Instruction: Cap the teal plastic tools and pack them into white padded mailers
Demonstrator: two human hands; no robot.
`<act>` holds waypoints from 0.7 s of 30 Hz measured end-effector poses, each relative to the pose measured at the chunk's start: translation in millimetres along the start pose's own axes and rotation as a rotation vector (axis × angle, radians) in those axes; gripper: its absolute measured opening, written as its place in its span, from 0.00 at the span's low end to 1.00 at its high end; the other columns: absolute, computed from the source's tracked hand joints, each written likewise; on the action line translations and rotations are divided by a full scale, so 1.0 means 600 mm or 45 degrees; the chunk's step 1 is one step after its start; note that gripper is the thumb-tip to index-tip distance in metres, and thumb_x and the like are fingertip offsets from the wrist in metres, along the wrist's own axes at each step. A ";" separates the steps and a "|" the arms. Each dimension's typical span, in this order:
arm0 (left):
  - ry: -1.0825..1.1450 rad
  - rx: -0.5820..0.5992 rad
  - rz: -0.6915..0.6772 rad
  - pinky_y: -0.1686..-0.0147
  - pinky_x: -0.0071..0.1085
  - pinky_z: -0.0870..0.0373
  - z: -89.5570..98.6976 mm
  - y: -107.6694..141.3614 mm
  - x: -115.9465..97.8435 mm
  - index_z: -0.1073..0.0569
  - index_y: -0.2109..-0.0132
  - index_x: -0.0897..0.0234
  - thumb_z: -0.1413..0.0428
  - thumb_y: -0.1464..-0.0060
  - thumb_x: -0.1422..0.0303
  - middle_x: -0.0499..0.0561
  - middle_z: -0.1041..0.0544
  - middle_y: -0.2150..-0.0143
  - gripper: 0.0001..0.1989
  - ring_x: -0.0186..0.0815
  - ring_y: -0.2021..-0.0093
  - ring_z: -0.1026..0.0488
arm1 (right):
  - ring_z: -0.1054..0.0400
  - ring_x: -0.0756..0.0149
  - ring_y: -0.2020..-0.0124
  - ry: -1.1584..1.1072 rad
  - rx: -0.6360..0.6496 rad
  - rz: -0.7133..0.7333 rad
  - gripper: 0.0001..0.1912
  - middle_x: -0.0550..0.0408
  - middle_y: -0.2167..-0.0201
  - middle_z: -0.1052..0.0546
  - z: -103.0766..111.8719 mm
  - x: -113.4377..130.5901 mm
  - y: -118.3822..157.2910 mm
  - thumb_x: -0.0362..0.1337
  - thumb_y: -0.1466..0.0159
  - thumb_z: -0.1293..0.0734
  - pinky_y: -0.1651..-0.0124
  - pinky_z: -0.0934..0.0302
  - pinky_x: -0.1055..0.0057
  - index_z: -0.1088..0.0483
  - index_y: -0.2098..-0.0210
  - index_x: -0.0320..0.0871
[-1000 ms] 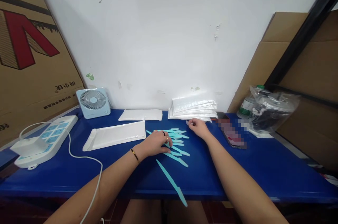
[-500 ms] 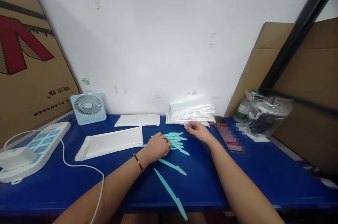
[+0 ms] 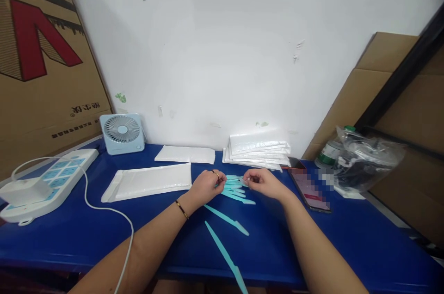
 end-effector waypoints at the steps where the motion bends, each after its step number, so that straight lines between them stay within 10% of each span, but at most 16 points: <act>1: 0.001 0.000 0.000 0.65 0.27 0.38 0.000 0.000 0.000 0.29 0.64 0.62 0.52 0.45 0.72 0.46 0.26 0.68 0.07 0.31 0.68 0.29 | 0.37 0.69 0.77 -0.021 0.019 -0.014 0.10 0.57 0.79 0.29 -0.003 0.000 0.000 0.42 0.42 0.36 0.74 0.44 0.74 0.29 0.68 0.42; 15: 0.270 -0.034 0.070 0.68 0.26 0.37 -0.007 0.002 0.007 0.35 0.55 0.61 0.51 0.42 0.69 0.44 0.27 0.69 0.08 0.31 0.70 0.30 | 0.37 0.68 0.75 0.114 0.012 0.083 0.10 0.56 0.75 0.28 -0.024 0.035 -0.008 0.40 0.39 0.38 0.72 0.43 0.73 0.27 0.65 0.42; 21: -0.032 0.089 0.041 0.60 0.30 0.35 -0.028 -0.002 0.013 0.32 0.55 0.60 0.51 0.42 0.68 0.48 0.25 0.64 0.08 0.36 0.60 0.28 | 0.34 0.61 0.66 0.543 -0.188 0.082 0.11 0.52 0.66 0.27 -0.037 0.122 0.065 0.45 0.41 0.35 0.67 0.44 0.69 0.31 0.64 0.47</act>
Point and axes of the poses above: each hand's wrist, its own y-axis away from the middle knuckle, its own z-axis out of the back of the hand, x = y × z, the point moved 7 cm from there along -y, towards the middle knuckle
